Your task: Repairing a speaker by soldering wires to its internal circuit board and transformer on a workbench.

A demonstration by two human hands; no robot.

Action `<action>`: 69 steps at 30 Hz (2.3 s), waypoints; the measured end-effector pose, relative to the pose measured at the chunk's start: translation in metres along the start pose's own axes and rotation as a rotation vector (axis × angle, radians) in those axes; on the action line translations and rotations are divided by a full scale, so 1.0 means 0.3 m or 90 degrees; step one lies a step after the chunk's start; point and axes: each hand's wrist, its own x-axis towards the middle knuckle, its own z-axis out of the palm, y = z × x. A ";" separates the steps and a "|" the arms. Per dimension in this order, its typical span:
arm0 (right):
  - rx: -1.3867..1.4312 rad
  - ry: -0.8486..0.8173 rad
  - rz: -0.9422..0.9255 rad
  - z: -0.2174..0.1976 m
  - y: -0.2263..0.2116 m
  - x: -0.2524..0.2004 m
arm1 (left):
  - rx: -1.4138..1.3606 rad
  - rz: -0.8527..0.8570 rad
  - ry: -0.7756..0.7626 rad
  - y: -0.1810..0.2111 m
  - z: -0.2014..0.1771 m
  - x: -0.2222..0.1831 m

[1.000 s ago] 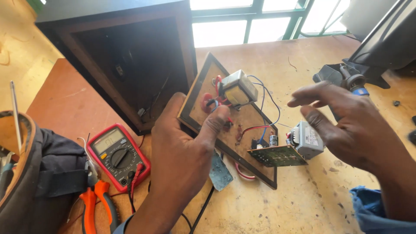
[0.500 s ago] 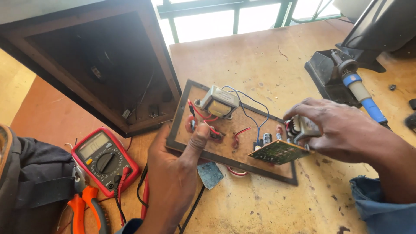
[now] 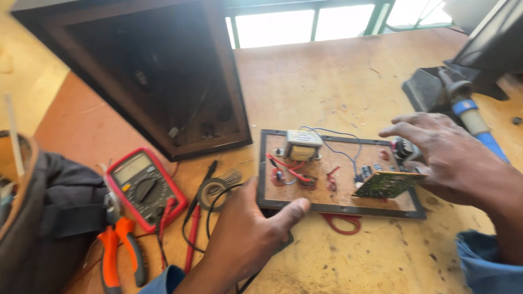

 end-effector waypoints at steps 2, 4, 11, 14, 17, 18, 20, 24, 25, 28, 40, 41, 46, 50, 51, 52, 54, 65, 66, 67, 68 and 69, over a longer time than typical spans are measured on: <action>-0.016 0.040 -0.043 0.040 0.036 0.026 | 0.046 0.036 -0.016 -0.025 -0.022 0.008; -0.029 0.080 -0.089 0.116 0.139 0.106 | 0.093 0.069 -0.031 -0.056 -0.039 0.016; -0.189 0.163 -0.257 0.235 0.339 0.307 | 0.340 0.193 -0.077 -0.112 -0.084 0.013; -0.116 0.166 -0.263 0.234 0.326 0.300 | 0.386 0.220 -0.070 -0.115 -0.108 0.000; -0.043 0.156 -0.255 0.225 0.329 0.295 | 0.394 0.212 0.003 -0.100 -0.148 -0.004; -0.012 0.147 -0.262 0.218 0.335 0.288 | 0.367 0.185 0.062 -0.092 -0.161 -0.002; -0.032 0.127 -0.251 0.200 0.310 0.273 | 0.329 0.235 0.132 -0.103 -0.187 0.021; -0.002 0.117 -0.109 0.088 0.076 0.070 | 0.322 0.349 0.329 -0.154 -0.176 0.098; -0.002 0.116 -0.100 0.067 0.041 0.042 | 0.322 0.354 0.321 -0.162 -0.171 0.120; 0.043 0.055 -0.051 0.021 -0.030 -0.013 | 0.329 0.396 0.323 -0.190 -0.155 0.187; 0.228 0.198 0.032 -0.072 -0.073 -0.135 | 0.492 0.200 0.253 -0.143 -0.060 0.243; 0.275 0.207 0.040 -0.078 -0.068 -0.140 | 0.481 0.193 0.241 -0.131 -0.055 0.240; 0.401 0.276 0.041 -0.048 -0.061 -0.156 | 0.436 0.225 0.270 -0.163 -0.061 0.256; 0.786 0.322 0.068 -0.026 -0.036 -0.195 | 0.200 0.470 0.398 -0.183 -0.082 0.237; 0.937 0.324 0.094 -0.012 -0.023 -0.207 | 0.118 0.586 0.440 -0.182 -0.088 0.229; 0.937 0.320 0.089 0.015 0.019 -0.195 | 0.118 0.583 0.445 -0.170 -0.091 0.207; 1.138 0.235 0.165 0.073 0.104 -0.167 | -0.063 0.628 0.421 -0.145 -0.095 0.164; 1.429 0.306 0.252 0.105 0.213 -0.031 | -0.101 0.627 0.184 -0.129 -0.016 0.044; 1.426 0.318 0.274 0.099 0.224 -0.011 | -0.089 0.655 0.153 -0.125 -0.006 0.035; 1.425 0.322 0.277 0.097 0.228 0.001 | -0.090 0.656 0.149 -0.123 0.000 0.022; 1.385 0.357 0.261 0.096 0.234 0.012 | -0.068 0.662 0.149 -0.122 0.007 0.007; 1.343 0.390 0.246 0.095 0.239 0.024 | -0.046 0.668 0.149 -0.122 0.014 -0.008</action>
